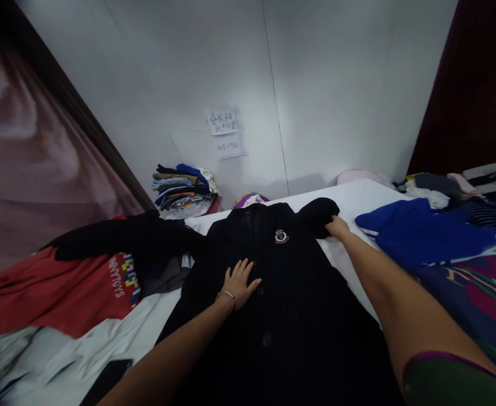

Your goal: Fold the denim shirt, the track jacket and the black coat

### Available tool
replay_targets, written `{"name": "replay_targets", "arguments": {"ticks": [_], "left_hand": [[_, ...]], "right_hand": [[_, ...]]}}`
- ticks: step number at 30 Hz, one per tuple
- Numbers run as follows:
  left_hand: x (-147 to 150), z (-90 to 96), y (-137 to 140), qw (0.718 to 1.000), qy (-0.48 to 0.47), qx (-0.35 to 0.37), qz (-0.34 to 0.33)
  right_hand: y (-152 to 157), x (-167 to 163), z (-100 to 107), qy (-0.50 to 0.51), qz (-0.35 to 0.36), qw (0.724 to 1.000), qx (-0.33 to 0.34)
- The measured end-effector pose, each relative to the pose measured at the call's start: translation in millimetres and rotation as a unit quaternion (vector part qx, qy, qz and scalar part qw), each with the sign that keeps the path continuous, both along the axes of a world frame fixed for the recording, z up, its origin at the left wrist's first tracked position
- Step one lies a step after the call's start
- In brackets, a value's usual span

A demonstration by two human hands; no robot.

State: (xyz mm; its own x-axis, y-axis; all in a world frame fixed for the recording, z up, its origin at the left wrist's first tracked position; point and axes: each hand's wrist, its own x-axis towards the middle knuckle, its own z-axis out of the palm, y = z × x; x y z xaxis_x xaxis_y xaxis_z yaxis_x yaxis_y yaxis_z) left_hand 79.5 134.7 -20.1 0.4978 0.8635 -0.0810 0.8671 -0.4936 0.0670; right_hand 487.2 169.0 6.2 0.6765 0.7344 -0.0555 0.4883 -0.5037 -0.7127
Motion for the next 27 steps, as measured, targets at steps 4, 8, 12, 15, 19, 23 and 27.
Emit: {"name": "replay_targets", "arguments": {"ticks": [4,8,12,15,19,23,27], "left_hand": [[0.9,2.8,-1.2,1.000,-0.006,-0.004,0.002],[1.8,2.6,-0.8,1.000,-0.002,-0.005,0.006],[3.3,3.4,-1.1,1.000,0.003,-0.004,0.008],[3.9,5.1,-2.1,1.000,0.009,-0.002,0.008],[3.5,7.3,-3.8,1.000,0.013,-0.004,0.008],[2.9,8.0,-5.1,1.000,0.013,-0.008,0.009],[2.4,5.9,-5.1,1.000,0.010,-0.008,0.005]], "right_hand": [[-16.3,60.8,52.0,-0.080,-0.093,0.992,0.038],[-47.1,125.3,83.9,-0.198,-0.167,0.965,-0.037],[-39.2,105.2,72.1,-0.441,0.009,0.898,0.009],[-3.4,32.6,57.8,-0.404,0.217,0.882,0.107],[42.9,-69.0,40.2,-0.317,0.360,0.860,0.175],[62.8,-92.3,3.4,-0.277,0.377,0.884,-0.010],[72.8,-61.7,-35.9,-0.245,0.287,0.918,-0.120]]}}
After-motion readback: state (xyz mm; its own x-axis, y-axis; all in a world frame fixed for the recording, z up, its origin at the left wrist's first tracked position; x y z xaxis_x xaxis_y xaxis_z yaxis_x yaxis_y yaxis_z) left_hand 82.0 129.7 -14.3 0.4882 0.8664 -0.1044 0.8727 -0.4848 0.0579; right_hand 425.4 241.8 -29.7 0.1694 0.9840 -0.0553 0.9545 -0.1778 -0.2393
